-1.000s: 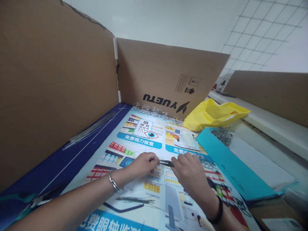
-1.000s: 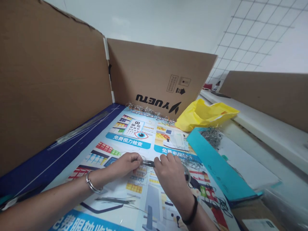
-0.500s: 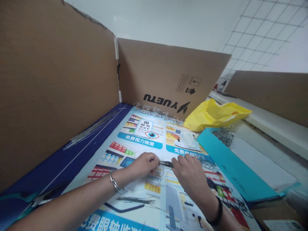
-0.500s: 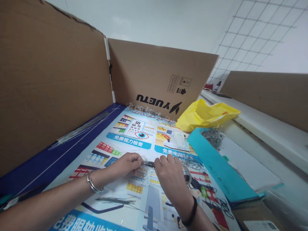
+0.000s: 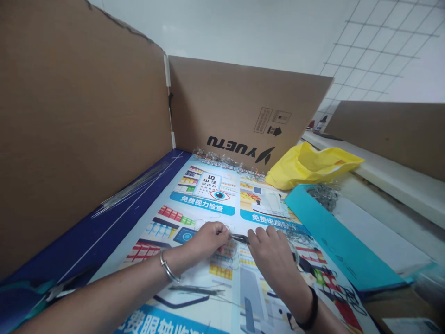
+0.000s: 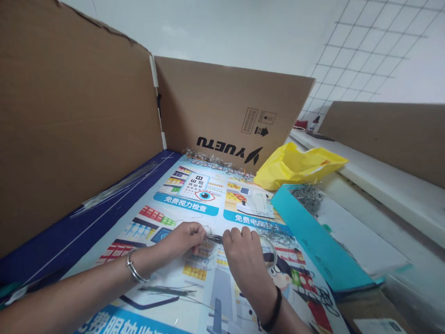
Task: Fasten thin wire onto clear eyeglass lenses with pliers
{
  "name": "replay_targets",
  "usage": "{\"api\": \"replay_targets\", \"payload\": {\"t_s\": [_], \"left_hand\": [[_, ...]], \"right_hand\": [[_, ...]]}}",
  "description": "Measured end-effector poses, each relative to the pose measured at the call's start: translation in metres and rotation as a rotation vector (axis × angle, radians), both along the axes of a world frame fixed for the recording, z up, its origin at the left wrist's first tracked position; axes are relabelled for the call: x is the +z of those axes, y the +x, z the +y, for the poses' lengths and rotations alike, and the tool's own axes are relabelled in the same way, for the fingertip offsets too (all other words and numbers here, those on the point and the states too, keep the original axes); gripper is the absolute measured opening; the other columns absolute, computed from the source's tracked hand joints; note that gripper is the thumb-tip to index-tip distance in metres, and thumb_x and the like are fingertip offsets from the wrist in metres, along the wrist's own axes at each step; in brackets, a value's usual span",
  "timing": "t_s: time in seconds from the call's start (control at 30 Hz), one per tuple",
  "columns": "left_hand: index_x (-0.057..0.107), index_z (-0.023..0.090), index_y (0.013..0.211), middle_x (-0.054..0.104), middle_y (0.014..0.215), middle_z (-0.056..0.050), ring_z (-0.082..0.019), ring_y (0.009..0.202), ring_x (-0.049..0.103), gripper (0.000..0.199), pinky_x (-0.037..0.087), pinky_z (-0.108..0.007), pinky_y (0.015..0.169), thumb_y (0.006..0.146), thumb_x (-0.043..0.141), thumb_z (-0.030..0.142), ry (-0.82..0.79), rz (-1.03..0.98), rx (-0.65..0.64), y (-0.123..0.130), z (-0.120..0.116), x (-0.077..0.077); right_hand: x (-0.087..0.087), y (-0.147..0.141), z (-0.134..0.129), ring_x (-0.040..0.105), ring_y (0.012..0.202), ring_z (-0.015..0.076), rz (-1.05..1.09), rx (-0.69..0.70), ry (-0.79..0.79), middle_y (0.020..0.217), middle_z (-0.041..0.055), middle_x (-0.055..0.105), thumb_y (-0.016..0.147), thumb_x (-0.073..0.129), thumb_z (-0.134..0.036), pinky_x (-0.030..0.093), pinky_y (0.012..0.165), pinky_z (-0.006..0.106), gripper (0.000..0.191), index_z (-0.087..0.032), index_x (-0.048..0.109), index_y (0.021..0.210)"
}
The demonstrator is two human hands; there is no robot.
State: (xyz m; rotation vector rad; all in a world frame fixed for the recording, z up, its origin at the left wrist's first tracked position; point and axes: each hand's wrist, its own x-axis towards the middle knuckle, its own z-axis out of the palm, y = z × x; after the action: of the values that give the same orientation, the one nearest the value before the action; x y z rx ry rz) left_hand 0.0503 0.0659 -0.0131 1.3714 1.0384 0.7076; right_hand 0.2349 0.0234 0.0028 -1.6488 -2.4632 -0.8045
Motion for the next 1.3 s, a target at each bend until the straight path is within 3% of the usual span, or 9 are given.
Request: {"api": "replay_targets", "payload": {"t_s": [0.2,0.6,0.83,1.3], "left_hand": [[0.047,0.019,0.063,0.048,0.043,0.006,-0.009,0.042,0.042,0.012,0.029,-0.022,0.048,0.072,0.049,0.027,-0.02,-0.002,0.049,0.002,-0.005,-0.001],[0.046,0.018,0.065,0.048,0.049,0.006,-0.009,0.046,0.044,0.006,0.031,-0.021,0.05,0.071,0.048,0.02,-0.024,-0.133,0.095,0.006,-0.012,-0.002],[0.043,0.019,0.067,0.05,0.05,0.005,-0.01,0.051,0.045,0.006,0.034,-0.022,0.055,0.071,0.046,0.017,-0.033,-0.151,0.126,0.007,-0.019,0.006],[0.047,0.018,0.067,0.052,0.05,0.003,-0.011,0.051,0.046,0.016,0.036,-0.024,0.059,0.076,0.051,0.031,-0.128,-0.33,0.125,0.012,-0.023,0.001]], "right_hand": [[-0.007,-0.001,-0.003,0.044,0.073,0.0211,-0.039,-0.037,0.017,0.078,0.0036,0.057,0.079,0.058,-0.014,0.023,0.063,0.034,0.017,-0.019,0.059,0.095],[-0.002,-0.006,-0.004,0.047,0.074,0.0206,0.082,-0.097,-0.113,0.075,0.0027,0.058,0.08,0.06,-0.022,0.024,0.064,0.033,0.0,-0.022,0.059,0.08],[-0.002,-0.005,-0.005,0.048,0.074,0.0192,0.142,-0.088,-0.124,0.075,0.0027,0.058,0.079,0.061,-0.024,0.023,0.064,0.032,0.003,-0.021,0.06,0.079],[-0.002,-0.004,-0.005,0.045,0.073,0.02,0.079,-0.076,-0.015,0.073,0.0032,0.056,0.076,0.063,-0.021,0.023,0.063,0.032,0.005,-0.021,0.059,0.079]]}}
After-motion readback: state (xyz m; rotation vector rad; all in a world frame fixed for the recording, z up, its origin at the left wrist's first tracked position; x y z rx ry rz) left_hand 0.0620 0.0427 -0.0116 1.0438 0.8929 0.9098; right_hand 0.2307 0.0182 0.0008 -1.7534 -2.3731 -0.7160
